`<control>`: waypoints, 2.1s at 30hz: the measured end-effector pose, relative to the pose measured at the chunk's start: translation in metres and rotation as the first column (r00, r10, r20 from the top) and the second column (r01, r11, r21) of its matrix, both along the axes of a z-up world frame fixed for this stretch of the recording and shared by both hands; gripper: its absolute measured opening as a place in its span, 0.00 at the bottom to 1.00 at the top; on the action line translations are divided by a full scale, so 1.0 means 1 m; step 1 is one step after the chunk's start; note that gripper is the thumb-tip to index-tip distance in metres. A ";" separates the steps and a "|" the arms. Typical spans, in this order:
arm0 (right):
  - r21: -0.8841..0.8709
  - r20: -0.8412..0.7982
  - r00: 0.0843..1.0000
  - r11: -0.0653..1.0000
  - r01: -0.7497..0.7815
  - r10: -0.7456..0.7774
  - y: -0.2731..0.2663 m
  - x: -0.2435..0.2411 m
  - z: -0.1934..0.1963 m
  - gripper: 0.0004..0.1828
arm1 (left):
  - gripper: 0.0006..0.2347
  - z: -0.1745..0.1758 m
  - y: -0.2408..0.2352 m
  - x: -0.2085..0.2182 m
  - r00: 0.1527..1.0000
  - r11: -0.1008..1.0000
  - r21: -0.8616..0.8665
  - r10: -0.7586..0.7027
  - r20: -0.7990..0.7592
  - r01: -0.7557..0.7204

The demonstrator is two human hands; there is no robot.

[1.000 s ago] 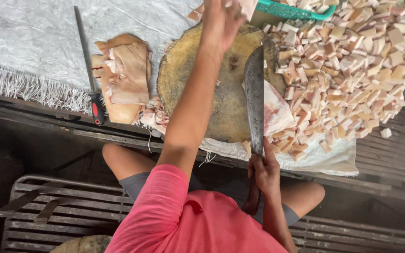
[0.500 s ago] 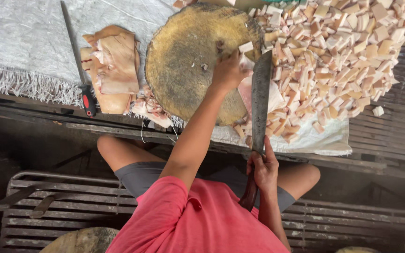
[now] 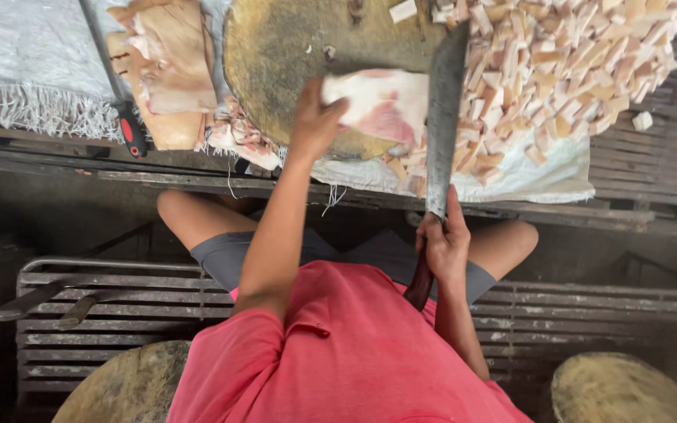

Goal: The person sits cross-legged and uses a large knife to slice a slab of pork belly into thin strips on a round wooden cutting board. The cut strips are pushed onto a white sack to the right, accumulating into a pile.

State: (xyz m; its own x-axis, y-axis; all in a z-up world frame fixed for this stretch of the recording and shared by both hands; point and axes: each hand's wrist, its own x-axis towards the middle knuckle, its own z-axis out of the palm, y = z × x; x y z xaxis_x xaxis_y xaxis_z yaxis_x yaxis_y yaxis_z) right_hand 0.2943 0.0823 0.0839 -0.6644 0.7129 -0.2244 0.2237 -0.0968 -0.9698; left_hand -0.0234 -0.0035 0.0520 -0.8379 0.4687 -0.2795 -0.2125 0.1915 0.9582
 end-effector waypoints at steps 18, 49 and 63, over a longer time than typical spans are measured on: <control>0.717 0.477 0.878 0.555 -0.423 0.053 -0.004 -0.043 -0.014 0.36 | 0.21 -0.020 -0.085 0.050 0.979 0.970 0.153 0.177 0.101 -0.191; 0.817 -0.041 0.998 0.574 0.058 -0.042 0.010 -0.034 0.038 0.37 | 0.20 -0.011 -0.093 0.036 0.999 0.996 0.093 0.014 0.030 -0.017; 0.654 0.416 0.908 0.675 -0.341 0.055 0.010 -0.045 0.006 0.37 | 0.19 -0.015 -0.066 0.046 0.994 0.988 0.147 0.066 -0.085 -0.053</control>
State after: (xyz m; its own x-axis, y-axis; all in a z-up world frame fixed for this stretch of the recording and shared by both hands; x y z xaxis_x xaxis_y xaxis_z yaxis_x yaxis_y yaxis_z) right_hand 0.2493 0.0921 0.0895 -0.7911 0.6098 0.0486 0.4733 0.6604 -0.5829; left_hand 0.0227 -0.0698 0.0366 -0.8839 0.4476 -0.1355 -0.1319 0.0393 0.9905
